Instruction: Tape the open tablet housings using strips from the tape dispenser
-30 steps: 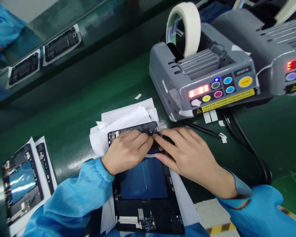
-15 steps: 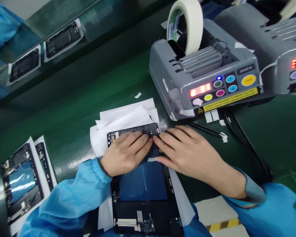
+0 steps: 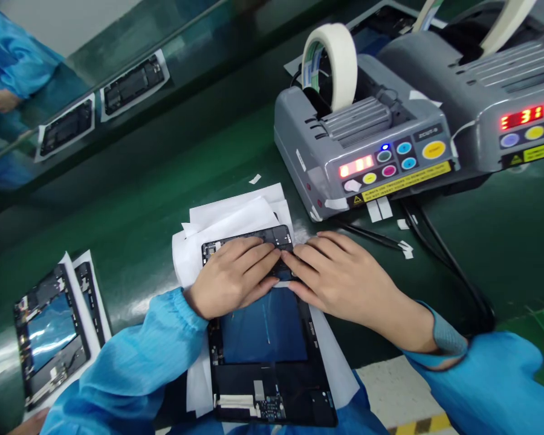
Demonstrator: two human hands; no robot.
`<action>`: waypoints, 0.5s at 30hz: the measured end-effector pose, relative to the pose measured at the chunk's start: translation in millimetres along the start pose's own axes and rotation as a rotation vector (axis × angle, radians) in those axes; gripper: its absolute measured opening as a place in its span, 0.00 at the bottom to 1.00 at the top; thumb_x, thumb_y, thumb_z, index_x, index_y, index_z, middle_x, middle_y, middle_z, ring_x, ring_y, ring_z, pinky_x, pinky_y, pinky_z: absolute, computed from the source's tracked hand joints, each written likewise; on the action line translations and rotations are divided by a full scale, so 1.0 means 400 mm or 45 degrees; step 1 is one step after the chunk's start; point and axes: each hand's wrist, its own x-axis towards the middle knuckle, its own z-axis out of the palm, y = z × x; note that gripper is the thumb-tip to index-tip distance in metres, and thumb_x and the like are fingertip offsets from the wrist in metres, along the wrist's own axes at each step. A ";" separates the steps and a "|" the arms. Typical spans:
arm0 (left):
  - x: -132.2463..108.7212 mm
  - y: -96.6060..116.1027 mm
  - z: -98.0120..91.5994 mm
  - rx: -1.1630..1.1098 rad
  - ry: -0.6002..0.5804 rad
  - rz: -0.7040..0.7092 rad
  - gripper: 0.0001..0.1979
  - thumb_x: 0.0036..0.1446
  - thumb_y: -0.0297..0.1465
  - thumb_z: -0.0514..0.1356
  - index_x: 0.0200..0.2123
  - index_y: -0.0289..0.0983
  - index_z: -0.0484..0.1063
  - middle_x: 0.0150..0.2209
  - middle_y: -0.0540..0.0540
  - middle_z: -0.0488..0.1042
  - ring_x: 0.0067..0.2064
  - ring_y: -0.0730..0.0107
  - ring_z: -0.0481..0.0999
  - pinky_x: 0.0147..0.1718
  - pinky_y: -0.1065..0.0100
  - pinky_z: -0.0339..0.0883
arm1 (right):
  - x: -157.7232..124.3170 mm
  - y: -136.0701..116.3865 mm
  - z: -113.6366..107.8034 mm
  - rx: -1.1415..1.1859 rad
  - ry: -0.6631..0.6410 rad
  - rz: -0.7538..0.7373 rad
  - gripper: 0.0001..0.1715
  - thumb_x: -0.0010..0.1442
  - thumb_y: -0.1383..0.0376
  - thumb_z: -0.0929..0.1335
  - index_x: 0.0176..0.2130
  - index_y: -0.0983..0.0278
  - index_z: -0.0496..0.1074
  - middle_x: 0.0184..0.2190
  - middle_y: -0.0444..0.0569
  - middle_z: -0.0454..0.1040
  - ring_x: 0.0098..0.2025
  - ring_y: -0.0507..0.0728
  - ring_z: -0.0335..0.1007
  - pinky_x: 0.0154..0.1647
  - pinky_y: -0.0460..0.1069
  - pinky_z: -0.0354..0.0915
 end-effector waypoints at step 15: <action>0.003 -0.035 0.012 -0.059 0.058 0.159 0.13 0.66 0.38 0.56 0.40 0.34 0.73 0.44 0.44 0.77 0.48 0.58 0.74 0.44 0.60 0.69 | -0.009 -0.001 0.009 0.066 0.046 0.002 0.19 0.62 0.63 0.68 0.49 0.73 0.73 0.38 0.56 0.75 0.41 0.62 0.67 0.45 0.57 0.65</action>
